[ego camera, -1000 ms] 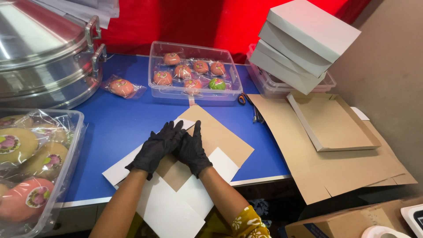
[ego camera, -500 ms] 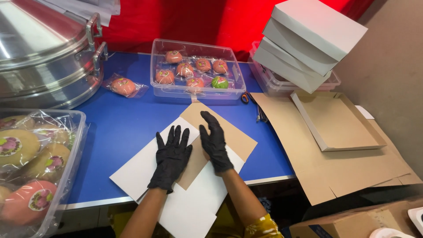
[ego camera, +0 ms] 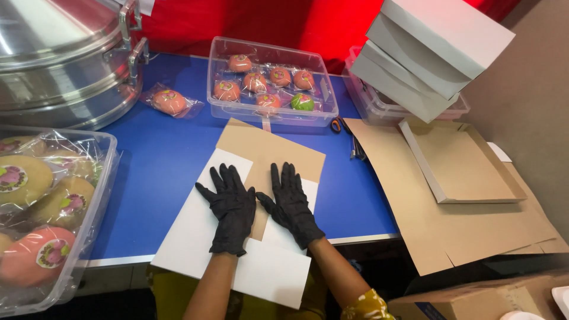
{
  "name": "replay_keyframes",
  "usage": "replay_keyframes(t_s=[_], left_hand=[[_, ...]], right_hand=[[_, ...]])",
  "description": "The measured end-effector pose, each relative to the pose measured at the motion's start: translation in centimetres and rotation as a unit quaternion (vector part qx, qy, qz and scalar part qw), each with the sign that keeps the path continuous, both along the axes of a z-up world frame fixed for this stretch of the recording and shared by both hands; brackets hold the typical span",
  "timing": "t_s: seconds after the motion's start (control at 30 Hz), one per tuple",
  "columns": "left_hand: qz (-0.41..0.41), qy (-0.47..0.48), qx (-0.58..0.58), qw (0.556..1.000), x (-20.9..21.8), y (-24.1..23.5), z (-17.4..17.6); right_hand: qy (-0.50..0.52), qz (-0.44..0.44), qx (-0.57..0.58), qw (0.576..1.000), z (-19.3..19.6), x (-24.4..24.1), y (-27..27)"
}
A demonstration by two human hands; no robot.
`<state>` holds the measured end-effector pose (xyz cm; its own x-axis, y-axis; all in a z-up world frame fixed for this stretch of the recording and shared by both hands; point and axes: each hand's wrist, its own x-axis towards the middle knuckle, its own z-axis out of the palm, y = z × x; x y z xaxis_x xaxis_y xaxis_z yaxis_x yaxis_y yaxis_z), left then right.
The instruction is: Assembling a cardboard pastry box by folding the template and stapling the corners to secure the shape.
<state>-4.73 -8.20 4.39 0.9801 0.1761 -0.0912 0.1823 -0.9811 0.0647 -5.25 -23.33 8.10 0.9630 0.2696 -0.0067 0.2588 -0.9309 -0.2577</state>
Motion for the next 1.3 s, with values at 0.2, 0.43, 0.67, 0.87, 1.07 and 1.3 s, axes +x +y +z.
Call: replay_keyframes(t_s=[0.2,0.43,0.67,0.87,1.07,1.3], left_hand=[[0.039,0.077,0.039,0.996,1.0,-2.8,-1.0],[-0.242,0.073,0.158,0.955,1.7,-0.7,-0.6],[-0.144,-0.363,0.021,0.92,3.9,4.9,-4.3],[-0.072,-0.344,0.03,0.936,0.3,4.1,-3.7],[-0.11,-0.358,0.004,0.927,3.6,4.5,-7.8],[-0.026,-0.385,0.026,0.922,9.0,7.9,-5.3]], right_hand=[[-0.023,0.169,0.011,0.985,-1.0,3.9,-1.0],[-0.039,0.197,0.048,0.979,-3.3,5.4,-2.4],[0.06,0.091,0.067,0.992,0.7,6.1,-2.6],[-0.036,-0.107,0.043,0.993,2.3,2.5,3.5],[-0.092,-0.136,0.136,0.977,-3.9,7.3,0.9],[-0.218,-0.172,0.246,0.929,-9.8,15.2,-5.3]])
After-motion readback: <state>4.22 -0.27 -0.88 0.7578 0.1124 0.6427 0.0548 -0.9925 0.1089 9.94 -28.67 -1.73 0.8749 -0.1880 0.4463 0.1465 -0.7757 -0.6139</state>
